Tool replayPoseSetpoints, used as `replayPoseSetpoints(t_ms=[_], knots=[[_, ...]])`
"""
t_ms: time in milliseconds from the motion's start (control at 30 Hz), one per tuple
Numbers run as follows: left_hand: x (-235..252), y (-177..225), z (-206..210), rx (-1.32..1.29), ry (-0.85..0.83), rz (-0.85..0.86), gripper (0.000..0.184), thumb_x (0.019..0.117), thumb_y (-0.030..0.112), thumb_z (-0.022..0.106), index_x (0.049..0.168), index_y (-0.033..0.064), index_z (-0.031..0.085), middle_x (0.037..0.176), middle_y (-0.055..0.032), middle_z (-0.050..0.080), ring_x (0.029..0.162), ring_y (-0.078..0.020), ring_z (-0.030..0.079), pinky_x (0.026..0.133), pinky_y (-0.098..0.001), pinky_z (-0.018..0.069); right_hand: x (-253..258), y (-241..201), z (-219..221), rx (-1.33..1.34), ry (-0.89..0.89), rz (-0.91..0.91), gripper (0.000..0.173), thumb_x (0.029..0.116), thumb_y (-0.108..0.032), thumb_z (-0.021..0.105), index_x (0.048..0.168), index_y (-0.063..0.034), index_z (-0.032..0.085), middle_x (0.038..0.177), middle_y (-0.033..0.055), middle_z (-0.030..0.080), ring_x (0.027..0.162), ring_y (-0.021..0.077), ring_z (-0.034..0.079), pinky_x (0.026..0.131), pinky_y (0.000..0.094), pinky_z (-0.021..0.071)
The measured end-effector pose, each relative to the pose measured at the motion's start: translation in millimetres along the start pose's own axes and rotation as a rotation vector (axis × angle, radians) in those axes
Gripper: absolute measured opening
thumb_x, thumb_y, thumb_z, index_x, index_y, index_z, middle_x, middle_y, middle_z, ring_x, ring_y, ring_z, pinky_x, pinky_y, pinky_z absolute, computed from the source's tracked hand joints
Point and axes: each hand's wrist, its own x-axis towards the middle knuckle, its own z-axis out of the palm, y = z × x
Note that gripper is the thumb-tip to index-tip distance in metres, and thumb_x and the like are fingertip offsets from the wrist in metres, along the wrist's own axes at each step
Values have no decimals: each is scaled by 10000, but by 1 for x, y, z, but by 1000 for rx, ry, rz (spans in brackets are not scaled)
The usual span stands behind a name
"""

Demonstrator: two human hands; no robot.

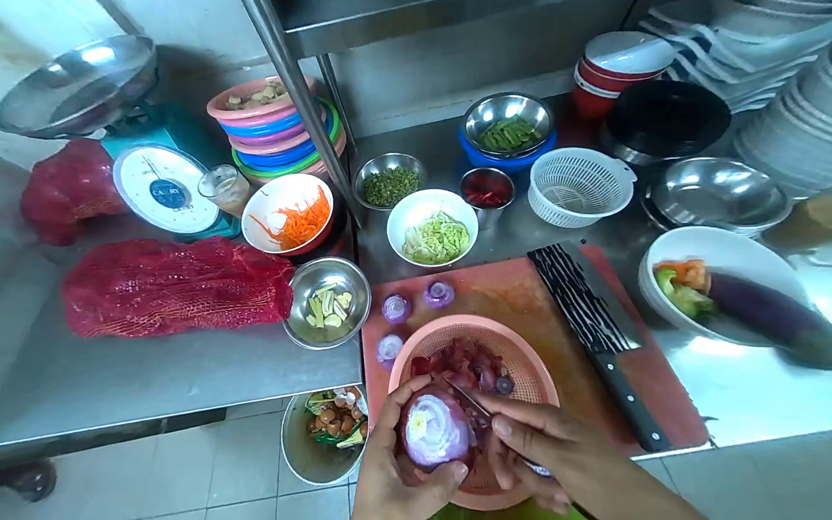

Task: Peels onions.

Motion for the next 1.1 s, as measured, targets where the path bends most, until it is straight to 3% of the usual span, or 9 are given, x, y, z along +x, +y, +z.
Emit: replayPoseSetpoints(t_ms=[100,267,433,567,700,900,1000,1100], knots=[[2,3,-1,-53,-29,-21,860,726,151,861,1406,-137,420,1403,-177,547,1221,-170,611,998,-323,558,0,9,-9,99,-23,-4,465,1090,-283,408,1545,-195,443,888,-33,654,470,15,423,414,171,370],[6,1,-1,18,-14,-9,857,713,129,853,1398,-152,422,1393,-194,552,1226,-169,609,994,-306,558,-10,-7,1,17,-110,-72,565,1090,-259,422,1630,-206,264,947,5,687,529,39,478,452,196,385],[7,1,-4,-35,-70,1,858,711,102,847,1411,-137,410,1409,-182,538,1227,-183,610,972,-331,578,-2,0,-2,-25,21,-20,446,1094,-262,414,1528,-184,476,869,-28,657,486,23,429,428,187,365],[10,2,-3,-3,-47,6,839,695,49,823,1406,-136,418,1408,-190,541,1234,-186,606,975,-327,573,-5,3,-6,-30,12,-63,464,1096,-255,405,1550,-165,441,877,-29,657,485,20,411,425,185,349],[10,3,0,29,-33,18,839,688,29,822,1402,-144,417,1410,-196,540,1250,-181,598,991,-326,566,-12,-8,4,-128,-47,-153,524,1101,-230,399,1613,-155,317,962,13,692,573,51,513,485,216,418],[7,6,4,20,-19,24,830,702,43,815,1404,-138,409,1412,-187,532,1234,-171,604,967,-319,575,-8,5,16,-143,132,-268,413,1085,-149,440,1484,-98,532,852,-37,644,547,11,466,485,190,405],[4,3,5,-59,-39,18,839,710,63,809,1411,-135,392,1419,-182,514,1231,-169,598,968,-322,571,0,16,10,-150,273,-204,426,1078,-172,432,1488,-119,532,814,-47,610,519,25,457,450,200,399],[0,-1,1,-245,-119,8,842,764,67,791,1467,-82,351,1467,-107,483,1259,-140,568,1023,-332,529,2,18,-1,-162,313,-62,438,1084,-200,420,1511,-158,505,836,-31,614,526,46,474,450,209,402]])
